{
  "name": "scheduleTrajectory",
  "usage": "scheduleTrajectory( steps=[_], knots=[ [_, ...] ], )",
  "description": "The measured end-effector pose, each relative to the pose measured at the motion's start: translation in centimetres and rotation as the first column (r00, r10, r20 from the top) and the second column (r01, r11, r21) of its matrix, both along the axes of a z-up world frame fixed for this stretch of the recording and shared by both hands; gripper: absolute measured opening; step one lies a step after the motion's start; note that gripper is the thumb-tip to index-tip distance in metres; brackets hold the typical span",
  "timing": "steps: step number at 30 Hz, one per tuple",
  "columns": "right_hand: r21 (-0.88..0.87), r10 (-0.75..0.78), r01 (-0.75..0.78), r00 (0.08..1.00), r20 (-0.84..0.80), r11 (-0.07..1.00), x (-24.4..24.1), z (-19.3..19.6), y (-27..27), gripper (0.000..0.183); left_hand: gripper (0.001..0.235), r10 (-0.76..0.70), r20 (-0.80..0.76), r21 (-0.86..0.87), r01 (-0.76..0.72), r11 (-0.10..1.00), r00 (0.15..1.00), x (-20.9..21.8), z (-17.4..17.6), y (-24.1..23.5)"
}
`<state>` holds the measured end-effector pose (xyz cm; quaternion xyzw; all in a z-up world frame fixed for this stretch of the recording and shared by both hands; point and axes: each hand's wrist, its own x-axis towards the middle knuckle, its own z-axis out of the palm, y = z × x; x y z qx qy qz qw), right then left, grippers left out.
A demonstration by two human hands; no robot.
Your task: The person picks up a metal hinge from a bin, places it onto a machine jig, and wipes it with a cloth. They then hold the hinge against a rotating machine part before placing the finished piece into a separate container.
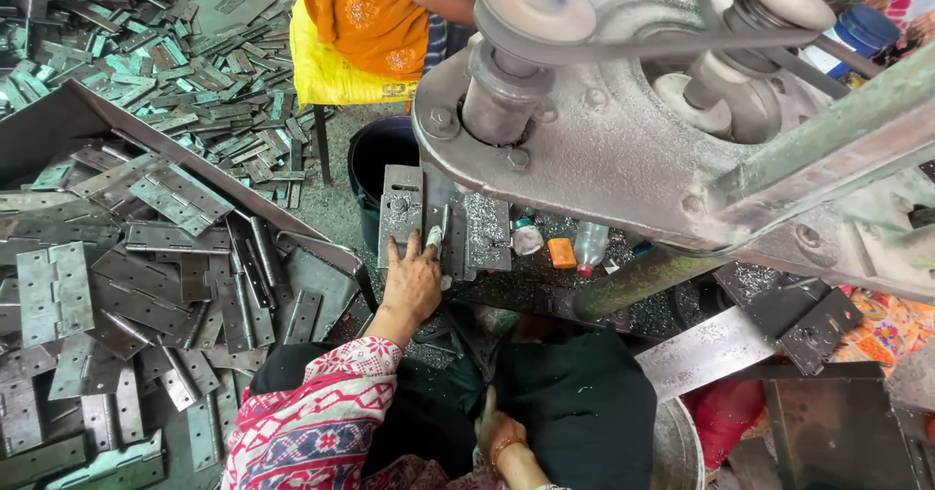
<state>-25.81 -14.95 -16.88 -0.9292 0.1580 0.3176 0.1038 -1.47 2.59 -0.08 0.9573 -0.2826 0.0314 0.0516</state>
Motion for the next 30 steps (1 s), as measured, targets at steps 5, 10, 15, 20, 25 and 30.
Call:
scheduleTrajectory(
  steps=[5, 10, 15, 20, 25, 30],
  knots=[
    [0.010, 0.028, -0.028, 0.999, 0.020, 1.000, -0.3, 1.3, -1.1, 0.080, 0.035, 0.004, -0.009, 0.047, -0.003, 0.999, 1.000, -0.4, 0.5, -0.4],
    [0.020, 0.036, -0.037, 0.999, 0.041, 0.999, -0.3, 11.0, 0.0, 0.079, 0.034, 0.024, -0.016, 0.067, -0.023, 0.997, 1.000, 0.0, 0.2, -0.9],
    [0.008, 0.068, -0.069, 0.995, 0.077, 0.998, 0.1, 8.9, -0.5, 0.076, 0.037, 0.109, -0.012, 0.074, -0.108, 0.991, 0.994, 1.9, 0.0, -2.3],
    [0.037, -0.024, 0.024, 1.000, 0.020, 0.999, -0.3, -1.7, -0.9, 0.079, 0.035, 0.128, -0.045, 0.088, -0.123, 0.989, 0.991, 1.9, 0.2, -2.3],
    [-0.001, 0.019, -0.019, 0.998, 0.067, 1.000, -0.2, 0.5, -1.0, 0.073, 0.036, 0.135, 0.016, 0.034, -0.136, 0.990, 0.991, 1.8, -0.5, -2.2],
    [0.052, 0.048, -0.050, 0.998, 0.036, 0.997, -0.1, 9.5, -0.5, 0.074, 0.037, 0.170, 0.066, -0.027, -0.169, 0.985, 0.983, 2.6, -2.3, -3.1]
  ],
)
